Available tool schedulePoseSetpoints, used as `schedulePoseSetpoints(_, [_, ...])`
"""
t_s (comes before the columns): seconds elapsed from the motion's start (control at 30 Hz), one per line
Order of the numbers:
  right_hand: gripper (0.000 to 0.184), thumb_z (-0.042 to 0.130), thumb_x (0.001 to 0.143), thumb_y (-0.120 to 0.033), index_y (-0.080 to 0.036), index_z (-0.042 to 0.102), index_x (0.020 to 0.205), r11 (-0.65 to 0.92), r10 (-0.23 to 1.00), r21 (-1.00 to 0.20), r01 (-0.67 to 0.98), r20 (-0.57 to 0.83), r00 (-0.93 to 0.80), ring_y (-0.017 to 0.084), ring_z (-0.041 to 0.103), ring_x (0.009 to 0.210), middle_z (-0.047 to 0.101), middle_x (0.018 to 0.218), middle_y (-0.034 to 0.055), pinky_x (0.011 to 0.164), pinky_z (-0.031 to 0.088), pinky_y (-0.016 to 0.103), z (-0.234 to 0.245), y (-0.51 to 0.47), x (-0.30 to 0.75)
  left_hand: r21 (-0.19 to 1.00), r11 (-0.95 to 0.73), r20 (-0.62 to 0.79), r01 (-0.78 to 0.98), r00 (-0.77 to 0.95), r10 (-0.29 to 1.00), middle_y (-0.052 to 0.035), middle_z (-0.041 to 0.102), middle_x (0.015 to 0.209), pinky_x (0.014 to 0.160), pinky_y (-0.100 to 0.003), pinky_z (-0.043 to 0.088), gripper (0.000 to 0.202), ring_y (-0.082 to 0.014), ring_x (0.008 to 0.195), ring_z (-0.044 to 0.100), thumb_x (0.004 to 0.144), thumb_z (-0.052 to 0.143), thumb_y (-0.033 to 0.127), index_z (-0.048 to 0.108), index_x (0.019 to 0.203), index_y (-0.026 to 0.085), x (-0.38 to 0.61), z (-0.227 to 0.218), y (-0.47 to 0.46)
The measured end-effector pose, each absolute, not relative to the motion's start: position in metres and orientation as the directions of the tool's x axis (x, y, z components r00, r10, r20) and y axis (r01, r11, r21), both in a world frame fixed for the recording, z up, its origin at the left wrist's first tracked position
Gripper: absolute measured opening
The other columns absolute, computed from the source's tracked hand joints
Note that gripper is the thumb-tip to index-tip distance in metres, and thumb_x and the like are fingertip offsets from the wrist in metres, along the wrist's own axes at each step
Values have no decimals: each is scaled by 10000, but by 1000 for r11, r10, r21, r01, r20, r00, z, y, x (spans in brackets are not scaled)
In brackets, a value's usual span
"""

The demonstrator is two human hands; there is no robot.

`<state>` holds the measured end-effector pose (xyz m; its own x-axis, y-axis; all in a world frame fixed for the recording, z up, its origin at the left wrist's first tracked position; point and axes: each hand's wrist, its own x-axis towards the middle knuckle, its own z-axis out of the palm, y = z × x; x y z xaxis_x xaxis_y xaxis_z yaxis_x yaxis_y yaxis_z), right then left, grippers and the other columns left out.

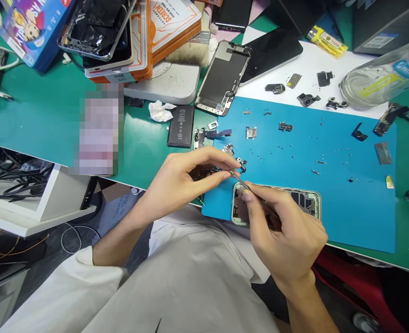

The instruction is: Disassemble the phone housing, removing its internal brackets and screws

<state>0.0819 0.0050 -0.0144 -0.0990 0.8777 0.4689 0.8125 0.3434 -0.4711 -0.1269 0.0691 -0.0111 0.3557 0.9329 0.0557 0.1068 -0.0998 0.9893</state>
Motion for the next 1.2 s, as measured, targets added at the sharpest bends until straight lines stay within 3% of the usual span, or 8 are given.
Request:
schedulePoseSetpoints(0.33, [256, 820, 918, -63, -207, 724, 1107, 372, 839, -368, 852, 526, -139, 94, 659, 516, 854, 910, 9, 497, 447, 261, -17, 5, 79, 990, -96, 54, 106, 347, 936, -37, 854, 1131, 921, -243, 678, 139, -179, 1055, 829, 1027, 799, 285, 820, 1155, 236, -128, -11, 69])
schedulePoseSetpoints(0.7, [231, 794, 939, -66, -233, 736, 1087, 356, 883, -521, 776, 460, -96, 123, 757, 615, 848, 902, -11, 546, 525, 242, -13, 8, 81, 991, -110, 73, 81, 362, 929, -33, 842, 1147, 924, -225, 670, 129, -162, 1054, 825, 1029, 786, 225, 807, 1156, 233, -128, -11, 70])
schedulePoseSetpoints(0.93, [223, 802, 938, -87, -246, 748, 1084, 352, 884, -513, 783, 457, -98, 127, 737, 577, 844, 872, -21, 517, 511, 259, -12, 8, 82, 996, -72, 47, 56, 367, 929, -43, 845, 1179, 933, -255, 691, 154, -194, 1068, 844, 1021, 804, 256, 807, 1174, 240, -128, -12, 70])
schedulePoseSetpoints(1.2, [235, 803, 935, -85, -253, 753, 1091, 364, 888, -509, 780, 443, -125, 137, 761, 617, 849, 899, -20, 547, 547, 264, -11, 8, 84, 999, -31, 41, -33, 376, 926, -19, 842, 1206, 915, -189, 675, 184, -164, 1117, 836, 1020, 804, 206, 804, 1201, 242, -128, -11, 68])
